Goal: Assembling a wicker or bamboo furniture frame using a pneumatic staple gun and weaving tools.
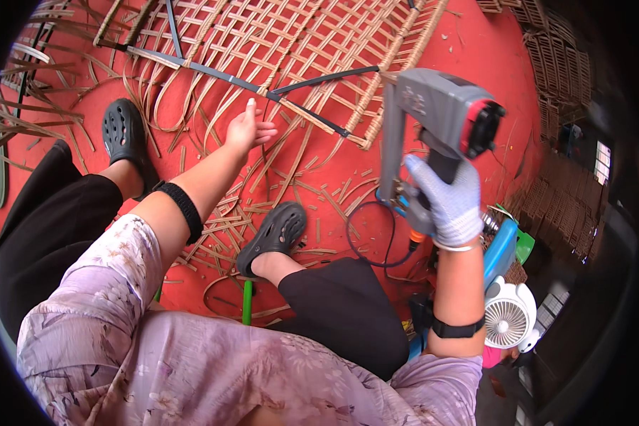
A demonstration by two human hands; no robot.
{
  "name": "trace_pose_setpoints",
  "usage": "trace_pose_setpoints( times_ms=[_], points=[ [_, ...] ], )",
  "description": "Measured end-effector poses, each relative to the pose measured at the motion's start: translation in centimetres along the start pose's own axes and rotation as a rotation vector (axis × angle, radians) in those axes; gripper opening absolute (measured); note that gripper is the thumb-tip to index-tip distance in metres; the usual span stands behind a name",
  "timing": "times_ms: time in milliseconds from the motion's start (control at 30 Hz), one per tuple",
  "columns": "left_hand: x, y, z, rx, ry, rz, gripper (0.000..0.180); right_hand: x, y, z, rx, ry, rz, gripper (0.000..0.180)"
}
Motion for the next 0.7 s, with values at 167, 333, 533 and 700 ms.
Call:
trace_pose_setpoints(
  times_ms=[167,333,533,700],
  points=[
    [3.7,1.6,-2.6,-0.197,-0.008,0.038,0.064,10.1,4.3,3.2,0.105,0.118,-0.201,0.030],
    [10.0,0.9,-6.5,-0.326,-0.106,0.028,0.058,21.6,7.7,1.9,0.124,0.140,-0.369,0.029],
    [15.6,-0.4,-13.2,-0.365,-0.228,0.158,0.040,34.7,9.3,-5.1,-0.238,0.219,-0.482,0.032],
    [26.1,-5.3,-20.8,-0.561,-0.342,0.346,0.036,43.3,8.1,-15.0,-0.621,0.128,-0.509,0.035]
  ],
)
Point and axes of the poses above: each hand's wrist, its own x-axis away from the middle knuckle, its own y-axis out of the back of the hand, z = x × y, the point moved 3 cm from there along -x, towards the middle knuckle, and after that the axes turned 15 degrees about z, right-handed, at the moved point
